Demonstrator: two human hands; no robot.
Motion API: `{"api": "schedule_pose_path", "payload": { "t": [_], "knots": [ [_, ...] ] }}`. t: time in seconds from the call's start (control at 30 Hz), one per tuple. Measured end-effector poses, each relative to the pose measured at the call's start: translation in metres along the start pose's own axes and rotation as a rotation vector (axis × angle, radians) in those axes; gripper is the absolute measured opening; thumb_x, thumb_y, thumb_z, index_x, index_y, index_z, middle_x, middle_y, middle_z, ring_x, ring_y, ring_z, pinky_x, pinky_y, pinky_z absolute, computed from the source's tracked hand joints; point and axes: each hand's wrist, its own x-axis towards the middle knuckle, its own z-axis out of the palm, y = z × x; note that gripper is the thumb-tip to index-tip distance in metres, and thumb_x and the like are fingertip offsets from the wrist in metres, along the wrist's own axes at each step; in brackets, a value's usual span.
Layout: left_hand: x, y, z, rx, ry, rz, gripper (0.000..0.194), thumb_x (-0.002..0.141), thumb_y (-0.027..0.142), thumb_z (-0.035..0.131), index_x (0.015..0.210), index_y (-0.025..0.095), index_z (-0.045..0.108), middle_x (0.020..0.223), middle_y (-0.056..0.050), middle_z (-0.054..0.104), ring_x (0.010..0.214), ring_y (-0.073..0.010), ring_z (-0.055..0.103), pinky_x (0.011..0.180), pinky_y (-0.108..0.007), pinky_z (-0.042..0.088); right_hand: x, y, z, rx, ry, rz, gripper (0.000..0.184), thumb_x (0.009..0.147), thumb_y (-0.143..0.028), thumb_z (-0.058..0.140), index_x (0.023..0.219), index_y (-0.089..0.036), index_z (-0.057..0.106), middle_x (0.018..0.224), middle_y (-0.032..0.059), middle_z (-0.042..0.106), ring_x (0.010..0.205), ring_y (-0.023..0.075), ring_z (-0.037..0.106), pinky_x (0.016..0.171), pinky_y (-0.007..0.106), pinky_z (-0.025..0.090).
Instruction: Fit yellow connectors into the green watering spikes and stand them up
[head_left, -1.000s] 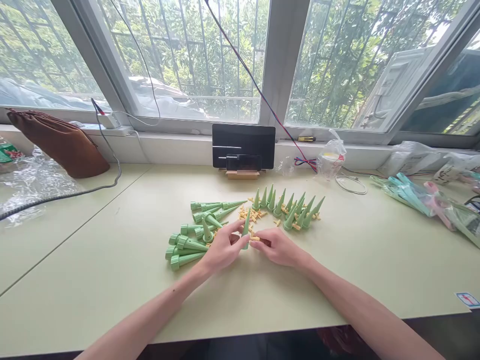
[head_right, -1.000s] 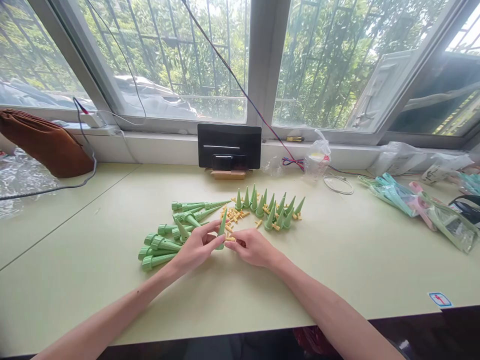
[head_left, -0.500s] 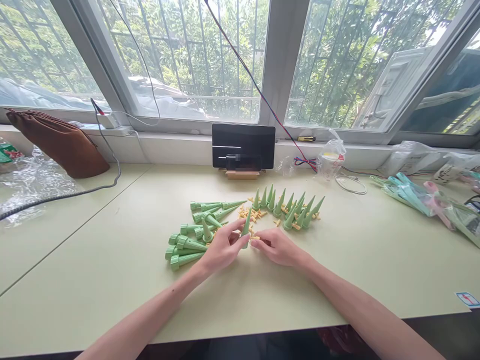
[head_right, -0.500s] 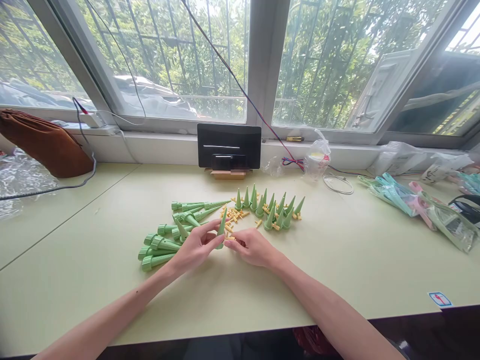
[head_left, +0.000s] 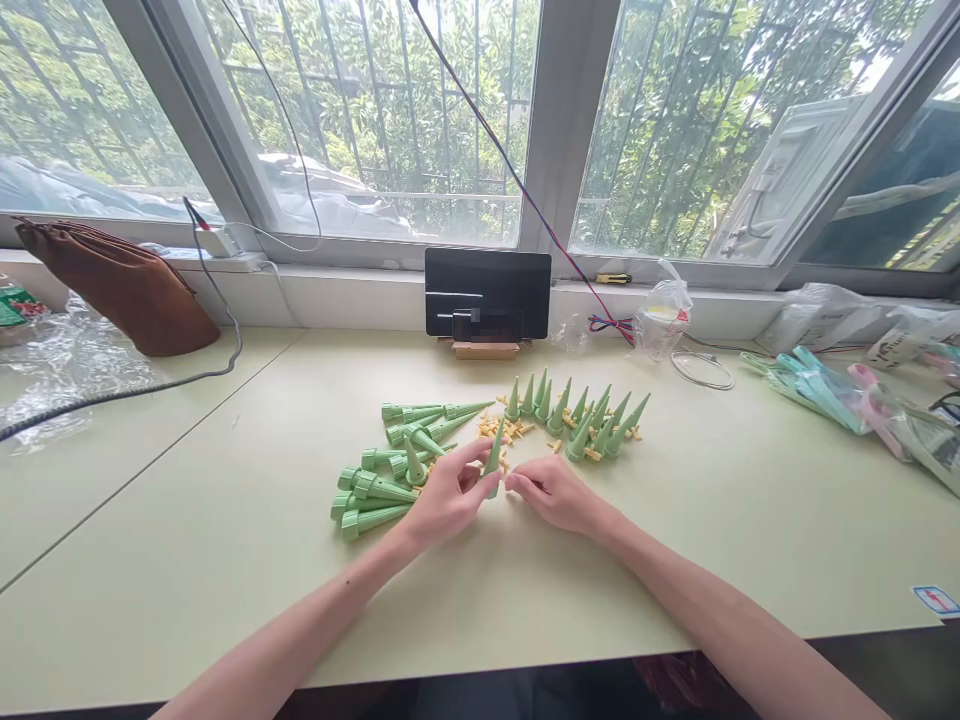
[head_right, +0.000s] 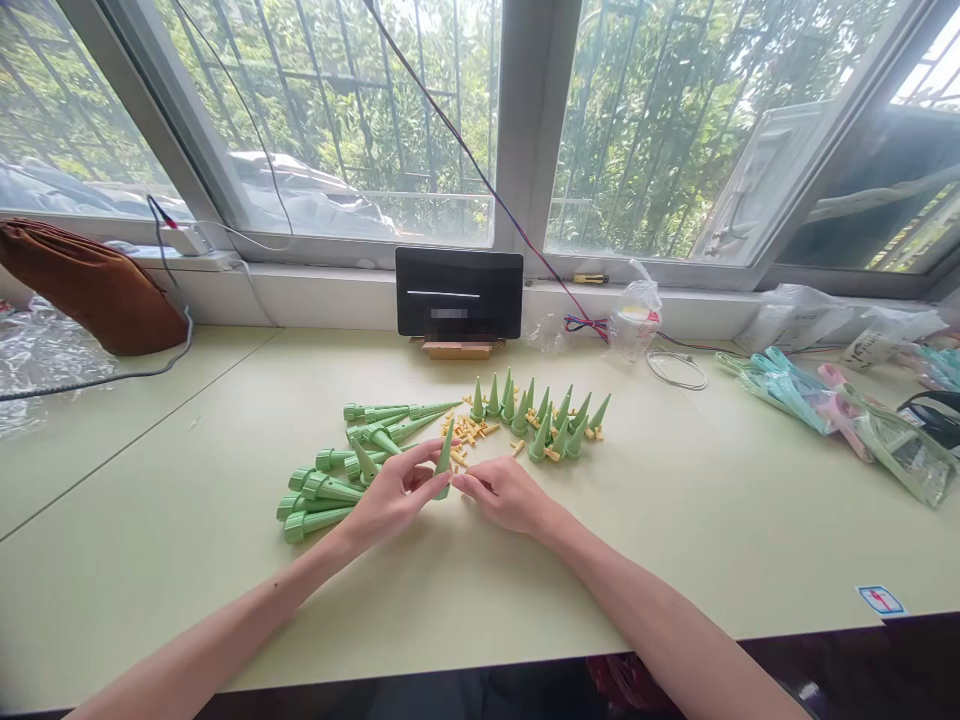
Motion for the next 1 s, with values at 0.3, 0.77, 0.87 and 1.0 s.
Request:
{"api": "schedule_pose_path", "payload": {
  "t": [0.3,0.77,0.87,1.0],
  "knots": [
    [0.0012,-0.004,0.0023,-0.047,0.029,-0.018,0.04,0.088,0.039,0.061,0.123,0.02,0.061,0.093,-0.004,0.062,0.053,-0.0068,0.048,0.049,-0.022,0.04,0.0,-0.0019,-0.0014,0.057,0.032,-0.008,0.039,0.097,-0.035,0.049,0.062,-0.018,0.041,0.055,-0.0061,0.038,0.052,0.0089,0.033,0.053,0.022,0.028],
    [0.0012,-0.0045,0.003,-0.044,0.051,-0.058,0.038,0.088,0.04,0.061,0.118,0.018,0.06,0.096,-0.004,0.061,0.051,-0.0049,0.044,0.049,-0.022,0.035,-0.0003,0.0004,0.0002,0.027,0.01,0.0,0.044,0.1,-0.036,0.041,0.061,-0.019,0.027,0.056,-0.006,0.024,0.052,0.0091,0.022,0.051,0.025,0.019],
    [0.0016,-0.0047,0.0032,-0.054,0.05,-0.05,0.038,0.088,0.04,0.061,0.12,0.019,0.06,0.096,-0.004,0.062,0.052,-0.0053,0.045,0.048,-0.022,0.034,-0.0011,-0.0029,-0.0009,0.025,0.026,0.013,0.038,0.098,-0.034,0.045,0.065,-0.019,0.035,0.058,-0.0062,0.03,0.053,0.0093,0.027,0.052,0.024,0.022],
    [0.0021,-0.0046,0.0033,-0.058,0.052,-0.038,0.04,0.087,0.041,0.062,0.121,0.019,0.061,0.094,-0.005,0.063,0.05,-0.0058,0.047,0.044,-0.02,0.032,-0.0013,-0.0037,-0.0006,0.022,0.035,-0.006,0.034,0.094,-0.029,0.052,0.066,-0.02,0.034,0.059,-0.0064,0.031,0.055,0.0096,0.028,0.054,0.024,0.025]
  ]
}}
